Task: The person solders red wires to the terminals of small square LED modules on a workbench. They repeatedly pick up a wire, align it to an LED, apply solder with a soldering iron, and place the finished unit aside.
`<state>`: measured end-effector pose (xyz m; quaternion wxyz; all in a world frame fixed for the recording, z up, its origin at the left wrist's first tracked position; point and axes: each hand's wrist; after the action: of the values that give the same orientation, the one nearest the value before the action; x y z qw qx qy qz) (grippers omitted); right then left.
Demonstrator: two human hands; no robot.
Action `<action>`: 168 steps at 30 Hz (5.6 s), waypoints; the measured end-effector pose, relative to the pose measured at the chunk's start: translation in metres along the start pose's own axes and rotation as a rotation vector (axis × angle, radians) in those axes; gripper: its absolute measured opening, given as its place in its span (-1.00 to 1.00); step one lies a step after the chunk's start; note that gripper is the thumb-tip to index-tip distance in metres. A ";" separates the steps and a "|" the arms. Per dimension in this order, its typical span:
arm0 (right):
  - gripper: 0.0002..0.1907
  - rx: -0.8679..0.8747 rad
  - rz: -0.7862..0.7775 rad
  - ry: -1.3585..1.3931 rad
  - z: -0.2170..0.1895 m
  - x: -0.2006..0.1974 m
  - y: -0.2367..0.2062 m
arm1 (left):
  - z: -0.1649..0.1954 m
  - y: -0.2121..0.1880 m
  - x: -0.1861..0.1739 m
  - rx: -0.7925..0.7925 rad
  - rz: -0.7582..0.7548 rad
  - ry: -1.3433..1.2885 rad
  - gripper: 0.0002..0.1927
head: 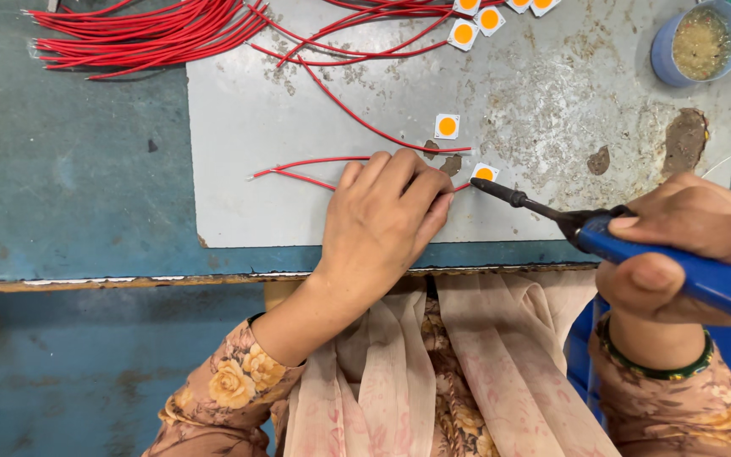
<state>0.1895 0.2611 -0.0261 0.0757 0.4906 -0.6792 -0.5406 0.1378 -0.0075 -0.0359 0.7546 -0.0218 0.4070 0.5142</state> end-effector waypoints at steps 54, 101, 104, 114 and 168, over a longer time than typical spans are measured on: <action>-0.47 0.101 0.028 -0.018 -0.010 0.005 0.002 | -0.002 0.004 0.011 -0.006 0.090 0.037 -0.87; -0.41 0.490 0.012 -0.065 -0.030 -0.001 -0.002 | -0.007 0.006 0.016 0.033 0.069 0.070 -0.82; -0.41 0.451 0.024 -0.092 -0.031 0.000 -0.006 | -0.007 0.005 0.016 0.023 0.067 0.055 -0.82; -0.49 0.004 -0.078 -0.114 -0.028 0.000 0.004 | -0.007 0.006 0.016 0.033 0.067 0.062 -0.81; -0.37 0.344 0.300 0.091 0.030 0.021 -0.007 | -0.027 0.020 -0.019 0.047 0.075 0.126 -0.82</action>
<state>0.1639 0.2656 -0.0533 0.1011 0.4137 -0.8226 -0.3768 0.1037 -0.0243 -0.0340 0.7081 -0.0213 0.4663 0.5299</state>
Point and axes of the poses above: each hand's wrist, its own y-axis towards the middle knuckle, its own x-axis out of the palm, z = x × y, and after that the axes turned 8 degrees about -y, right-handed
